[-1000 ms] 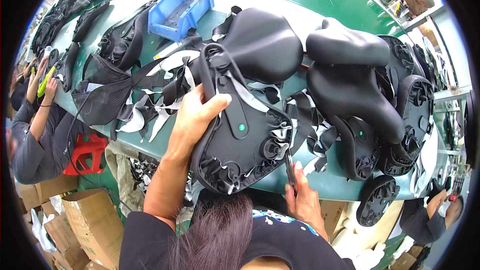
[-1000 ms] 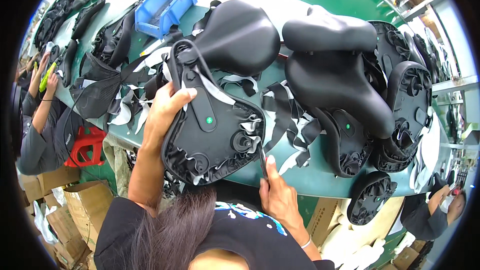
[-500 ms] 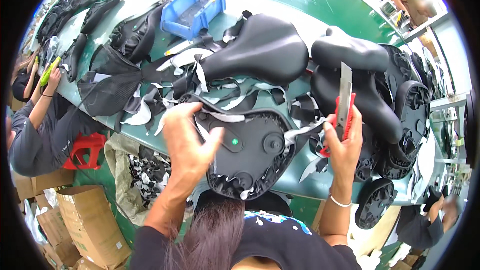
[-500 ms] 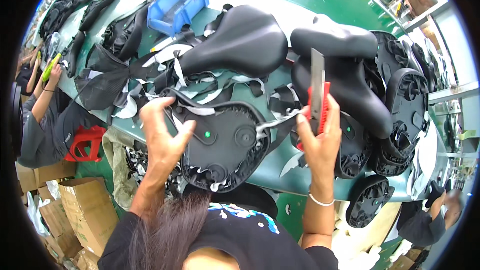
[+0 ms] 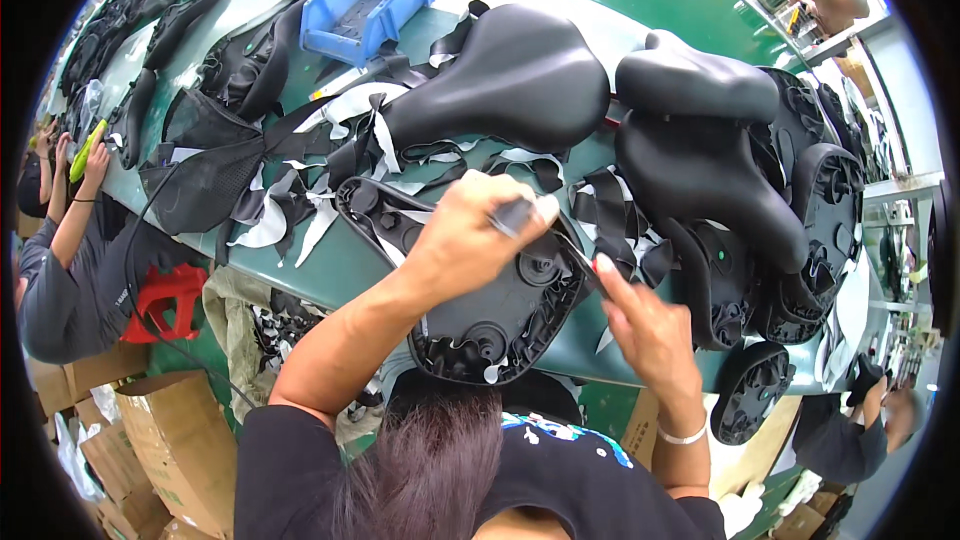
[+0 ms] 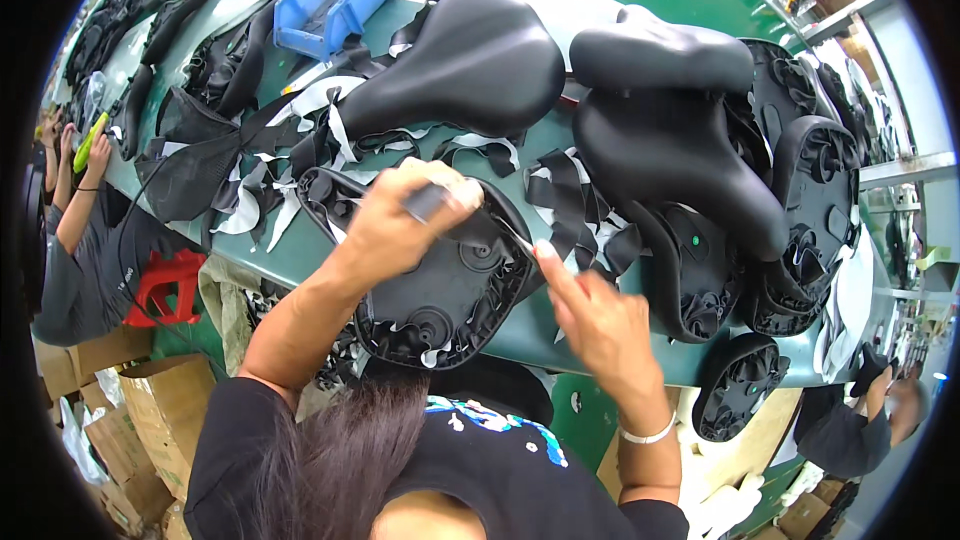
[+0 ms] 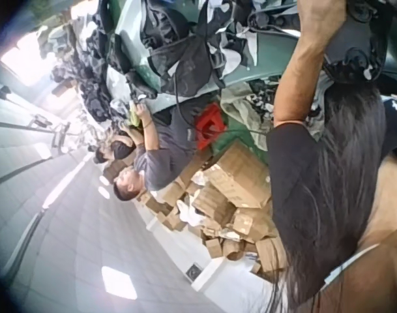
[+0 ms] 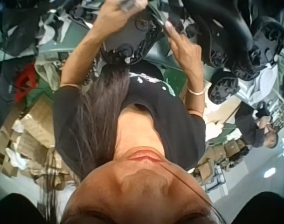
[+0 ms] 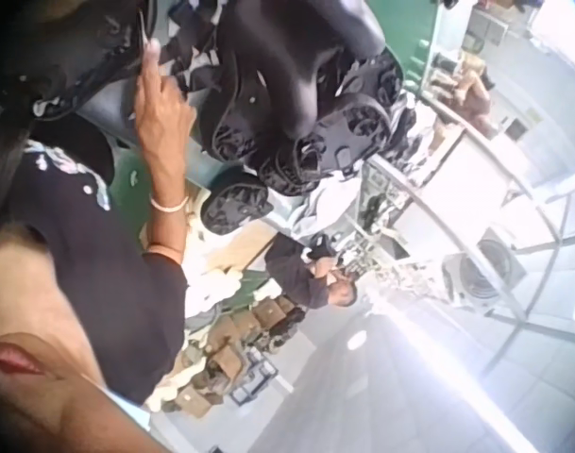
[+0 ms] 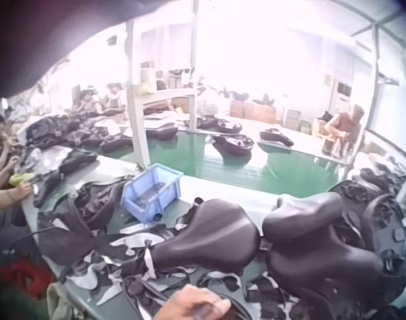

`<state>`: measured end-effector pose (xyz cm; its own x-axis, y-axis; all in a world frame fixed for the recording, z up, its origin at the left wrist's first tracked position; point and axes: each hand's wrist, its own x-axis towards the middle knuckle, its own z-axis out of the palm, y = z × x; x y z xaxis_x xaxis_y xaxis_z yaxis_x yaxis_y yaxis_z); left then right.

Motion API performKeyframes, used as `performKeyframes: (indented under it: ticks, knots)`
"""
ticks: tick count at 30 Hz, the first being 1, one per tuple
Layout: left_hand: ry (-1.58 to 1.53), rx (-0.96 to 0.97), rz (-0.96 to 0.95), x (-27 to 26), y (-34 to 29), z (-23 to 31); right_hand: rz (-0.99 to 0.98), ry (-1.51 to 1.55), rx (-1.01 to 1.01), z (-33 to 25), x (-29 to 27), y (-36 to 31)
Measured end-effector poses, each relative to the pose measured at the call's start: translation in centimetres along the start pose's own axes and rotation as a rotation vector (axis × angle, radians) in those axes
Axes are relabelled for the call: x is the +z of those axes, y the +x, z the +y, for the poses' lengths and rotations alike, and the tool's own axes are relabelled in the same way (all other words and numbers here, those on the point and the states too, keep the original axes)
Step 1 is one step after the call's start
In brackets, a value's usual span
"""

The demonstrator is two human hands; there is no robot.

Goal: The person uses a red utility knife to trim excess black material from the underside of bicycle seats. They repeatedly pick up a seat, cut the edges, and place the seat back on the table. The person works on multiple seats throughout the clip, handling them one at a time.

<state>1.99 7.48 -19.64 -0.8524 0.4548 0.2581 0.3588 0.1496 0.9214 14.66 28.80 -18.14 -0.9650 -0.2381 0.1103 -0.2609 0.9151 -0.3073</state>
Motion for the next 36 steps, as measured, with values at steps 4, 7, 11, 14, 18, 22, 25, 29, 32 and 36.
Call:
performKeyframes:
  ticks: [4,7,11,14,18,22,25,29,32,36]
  knots:
    - [-1.525,-0.243,0.211,-2.6,1.1,0.0,-0.006,0.114,0.240,-4.4,0.6,-4.4]
    - [-1.088,-0.118,0.062,-1.9,-0.2,0.7,0.042,0.118,0.250,-3.8,0.3,-2.2]
    - [0.597,0.359,-0.056,-2.3,2.4,1.7,0.051,-0.049,0.192,-1.6,-0.5,1.9]
    - [0.667,0.430,0.309,-1.5,4.2,-1.7,-0.013,-0.349,0.164,-3.5,-0.1,2.9]
    - [-0.157,-0.299,0.424,-3.0,4.4,-1.8,-0.082,-0.212,0.168,-5.2,-0.9,-1.2]
    - [-0.890,-0.320,0.319,-3.9,1.4,-2.9,-0.019,-0.342,0.013,0.2,-2.4,3.4]
    - [-0.751,-0.296,0.214,-2.4,-4.2,-1.5,-0.137,-0.211,-0.196,4.1,-4.9,8.1]
    - [-0.491,0.049,0.060,-6.1,-7.1,0.5,-0.248,-0.310,-0.354,3.3,-5.7,9.1]
    - [-0.706,0.253,0.288,-10.8,-4.6,2.4,-0.260,-0.406,-0.234,3.8,-5.9,5.8]
    - [-1.294,0.305,0.377,-19.4,-3.0,5.7,-0.271,-0.323,-0.083,1.3,-6.1,0.9]
